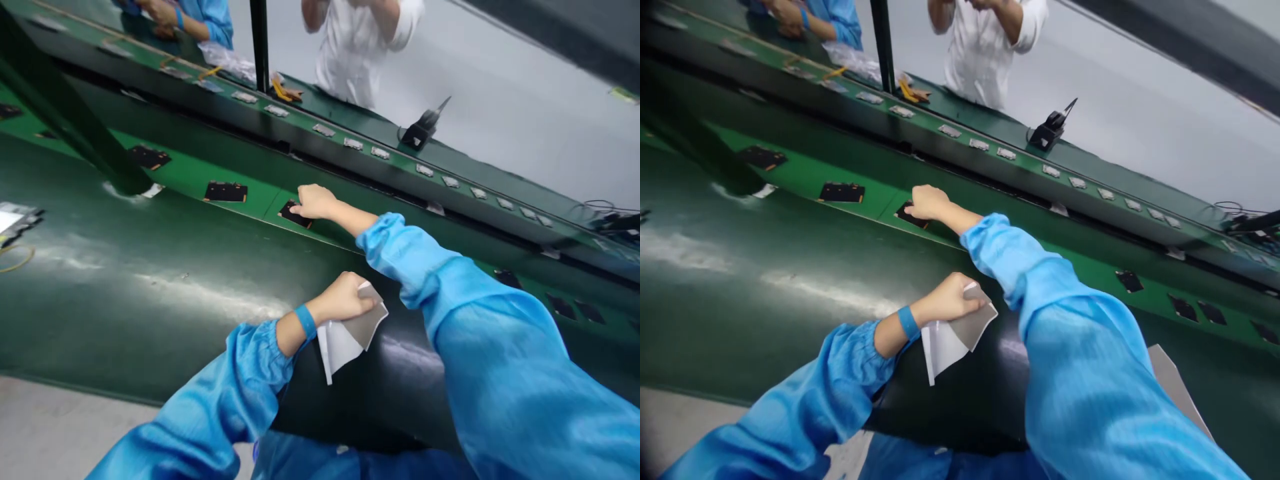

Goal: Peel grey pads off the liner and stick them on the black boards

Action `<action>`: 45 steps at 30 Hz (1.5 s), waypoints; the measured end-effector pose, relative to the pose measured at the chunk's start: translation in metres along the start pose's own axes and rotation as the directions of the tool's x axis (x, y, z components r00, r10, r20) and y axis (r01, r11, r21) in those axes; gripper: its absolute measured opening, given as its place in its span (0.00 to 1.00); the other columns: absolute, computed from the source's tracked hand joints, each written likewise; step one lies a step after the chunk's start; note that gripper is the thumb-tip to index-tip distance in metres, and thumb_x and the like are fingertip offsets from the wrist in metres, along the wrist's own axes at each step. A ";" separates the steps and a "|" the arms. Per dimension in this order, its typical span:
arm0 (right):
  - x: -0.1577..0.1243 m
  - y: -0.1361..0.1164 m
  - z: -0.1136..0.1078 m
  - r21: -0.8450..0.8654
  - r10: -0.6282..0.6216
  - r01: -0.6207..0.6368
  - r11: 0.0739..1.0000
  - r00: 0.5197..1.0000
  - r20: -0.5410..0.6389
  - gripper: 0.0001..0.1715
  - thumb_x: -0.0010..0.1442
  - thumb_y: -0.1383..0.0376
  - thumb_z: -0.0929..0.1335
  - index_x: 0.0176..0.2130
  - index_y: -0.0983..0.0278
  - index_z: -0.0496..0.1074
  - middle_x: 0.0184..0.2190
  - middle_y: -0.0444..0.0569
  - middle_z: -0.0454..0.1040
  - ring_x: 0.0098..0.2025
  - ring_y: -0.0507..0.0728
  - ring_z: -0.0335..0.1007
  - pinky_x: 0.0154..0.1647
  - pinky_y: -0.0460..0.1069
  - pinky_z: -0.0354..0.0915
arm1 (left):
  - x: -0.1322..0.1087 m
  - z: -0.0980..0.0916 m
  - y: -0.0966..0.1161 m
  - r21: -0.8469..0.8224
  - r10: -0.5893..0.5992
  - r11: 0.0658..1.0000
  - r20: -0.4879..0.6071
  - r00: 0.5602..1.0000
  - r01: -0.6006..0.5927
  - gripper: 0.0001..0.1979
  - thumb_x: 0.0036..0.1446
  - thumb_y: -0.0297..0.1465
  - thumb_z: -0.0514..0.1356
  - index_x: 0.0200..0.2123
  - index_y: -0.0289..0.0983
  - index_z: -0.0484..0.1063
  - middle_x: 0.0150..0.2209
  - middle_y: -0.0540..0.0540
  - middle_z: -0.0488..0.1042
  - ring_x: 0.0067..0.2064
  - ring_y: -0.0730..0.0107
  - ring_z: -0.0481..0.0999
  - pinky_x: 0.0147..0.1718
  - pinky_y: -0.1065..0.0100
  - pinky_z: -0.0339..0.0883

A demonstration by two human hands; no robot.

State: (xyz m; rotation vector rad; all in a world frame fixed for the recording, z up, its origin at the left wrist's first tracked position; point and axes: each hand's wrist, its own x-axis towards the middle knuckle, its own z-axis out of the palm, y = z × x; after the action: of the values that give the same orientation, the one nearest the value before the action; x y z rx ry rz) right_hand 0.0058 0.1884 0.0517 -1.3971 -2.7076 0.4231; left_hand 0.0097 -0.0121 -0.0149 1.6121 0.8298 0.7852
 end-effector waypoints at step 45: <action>-0.274 0.070 0.061 0.683 0.263 0.128 0.720 0.859 -0.439 0.03 0.65 0.64 0.69 0.38 0.61 0.69 0.30 0.43 0.69 0.29 0.51 0.58 0.31 0.49 0.58 | 0.006 -0.010 0.013 0.118 -0.131 0.978 -0.286 0.949 0.170 0.15 0.53 0.38 0.70 0.22 0.35 0.73 0.23 0.50 0.69 0.26 0.74 0.62 0.25 0.71 0.56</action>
State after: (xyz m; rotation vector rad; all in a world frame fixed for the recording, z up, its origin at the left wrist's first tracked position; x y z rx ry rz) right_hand 0.2105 -0.0079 -0.0077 -1.1530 -1.7646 0.8307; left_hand 0.0063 -0.0042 0.0003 1.5596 1.2200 0.8702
